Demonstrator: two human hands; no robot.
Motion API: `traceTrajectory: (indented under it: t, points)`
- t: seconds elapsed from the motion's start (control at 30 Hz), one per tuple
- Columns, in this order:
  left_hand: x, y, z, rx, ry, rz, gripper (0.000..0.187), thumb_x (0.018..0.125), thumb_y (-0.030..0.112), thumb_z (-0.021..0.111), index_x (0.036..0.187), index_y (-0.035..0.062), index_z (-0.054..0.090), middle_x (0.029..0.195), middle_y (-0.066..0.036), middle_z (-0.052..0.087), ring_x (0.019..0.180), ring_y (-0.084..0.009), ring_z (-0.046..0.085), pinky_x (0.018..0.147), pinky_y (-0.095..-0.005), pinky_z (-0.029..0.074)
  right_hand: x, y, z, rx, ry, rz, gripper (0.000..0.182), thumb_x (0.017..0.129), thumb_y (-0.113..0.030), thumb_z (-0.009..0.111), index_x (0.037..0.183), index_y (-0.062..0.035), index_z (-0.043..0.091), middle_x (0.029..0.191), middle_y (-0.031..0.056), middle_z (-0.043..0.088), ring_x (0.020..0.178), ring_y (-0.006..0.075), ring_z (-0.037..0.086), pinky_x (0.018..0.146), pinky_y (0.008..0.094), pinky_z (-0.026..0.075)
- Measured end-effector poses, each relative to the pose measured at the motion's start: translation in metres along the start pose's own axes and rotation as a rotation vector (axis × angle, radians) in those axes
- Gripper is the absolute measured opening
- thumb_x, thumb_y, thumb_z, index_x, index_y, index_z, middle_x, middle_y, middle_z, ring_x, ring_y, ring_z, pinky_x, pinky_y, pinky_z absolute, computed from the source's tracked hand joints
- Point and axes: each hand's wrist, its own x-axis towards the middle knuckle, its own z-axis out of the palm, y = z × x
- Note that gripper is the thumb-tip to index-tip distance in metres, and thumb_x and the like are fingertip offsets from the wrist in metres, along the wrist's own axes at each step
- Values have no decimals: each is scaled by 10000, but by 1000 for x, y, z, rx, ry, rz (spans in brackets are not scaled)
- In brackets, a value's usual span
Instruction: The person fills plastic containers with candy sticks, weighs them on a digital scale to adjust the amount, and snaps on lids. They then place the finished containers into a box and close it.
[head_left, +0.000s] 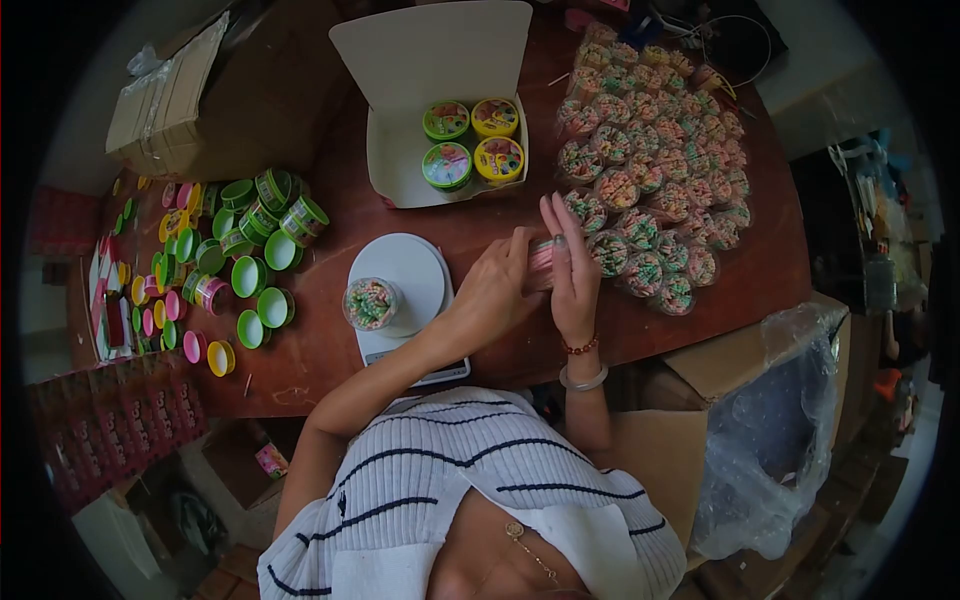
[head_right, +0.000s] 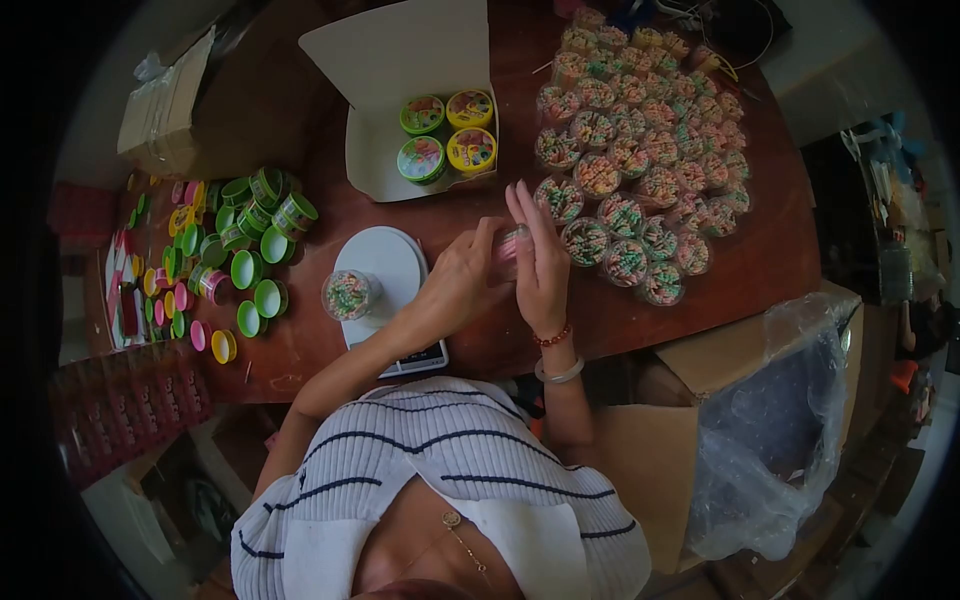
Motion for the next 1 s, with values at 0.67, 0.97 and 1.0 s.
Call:
traceTrajectory:
  t: [0.67, 0.97, 1.0]
  points:
    - [-14, -14, -8, 20, 105, 255, 334, 940, 146, 690, 1212, -21, 594, 1328, -213, 595, 1395, -403, 483, 1177, -488, 387, -9, -13, 17, -16, -26, -22, 509, 1137, -167, 284, 1601, 32, 346, 1510, 160, 594, 1516, 324, 419, 1311, 475, 116]
    - [-14, 7, -21, -272, -42, 55, 186, 1022, 109, 564, 1154, -20, 586, 1092, -202, 626, 1062, -396, 622, 902, -481, 492, -3, -43, 26, 141, 184, 297, 557, 1159, -242, 300, 1622, 68, 283, 1606, 246, 462, 1469, 263, 459, 1192, 361, 317]
    - [-13, 11, -19, -419, 41, 52, 191, 1048, 117, 540, 1169, -26, 577, 1077, -205, 627, 1012, -394, 631, 862, -477, 504, -7, -14, 24, 175, 146, -64, 561, 1159, -245, 296, 1619, 75, 280, 1611, 260, 448, 1472, 284, 463, 1196, 371, 320]
